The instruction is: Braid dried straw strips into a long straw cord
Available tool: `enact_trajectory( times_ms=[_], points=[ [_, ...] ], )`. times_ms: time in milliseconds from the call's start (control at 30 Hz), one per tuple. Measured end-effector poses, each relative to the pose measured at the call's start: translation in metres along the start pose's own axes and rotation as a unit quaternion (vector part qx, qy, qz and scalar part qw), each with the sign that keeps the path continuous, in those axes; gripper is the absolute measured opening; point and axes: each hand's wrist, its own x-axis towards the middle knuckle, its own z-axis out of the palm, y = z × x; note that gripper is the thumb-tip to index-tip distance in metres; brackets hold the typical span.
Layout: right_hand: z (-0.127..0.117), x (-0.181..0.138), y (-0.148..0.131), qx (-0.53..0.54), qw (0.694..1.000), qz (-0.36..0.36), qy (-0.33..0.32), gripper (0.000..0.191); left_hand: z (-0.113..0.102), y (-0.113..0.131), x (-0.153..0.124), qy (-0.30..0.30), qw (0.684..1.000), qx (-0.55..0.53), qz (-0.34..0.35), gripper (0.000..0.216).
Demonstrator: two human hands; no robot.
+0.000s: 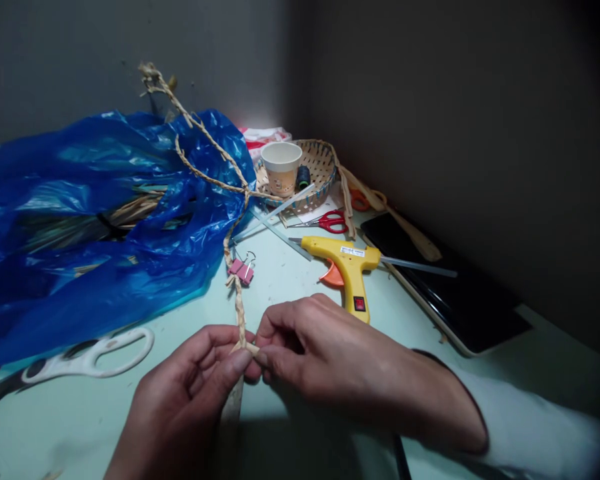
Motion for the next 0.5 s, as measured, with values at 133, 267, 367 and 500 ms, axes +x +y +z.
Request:
enact_trajectory(
  times_ms=[133, 267, 367, 500],
  points=[
    [-0.0014, -0.0014, -0.0043, -0.006, 1.0, -0.001, 0.028, 0.022, -0.0057, -0.0011, 0.0019, -0.053, 0.998, -0.026, -0.015, 0.023],
    [-0.0037, -0.0014, -0.0065, -0.007, 1.0, -0.006, 0.008, 0.023, -0.0087, -0.0021, 0.0039, -0.072, 0.997, -0.025, -0.01, 0.021],
    [-0.0031, -0.002, -0.0055, -0.017, 1.0, -0.011, 0.012, 0.024, -0.0068, -0.0007, 0.0033, -0.082, 0.996, -0.043, -0.015, 0.019],
    [0.0017, -0.0032, -0.0032, -0.034, 0.999, -0.016, 0.033, 0.025, -0.0029, 0.0022, 0.0009, -0.077, 0.994, -0.067, -0.029, 0.021]
  ],
)
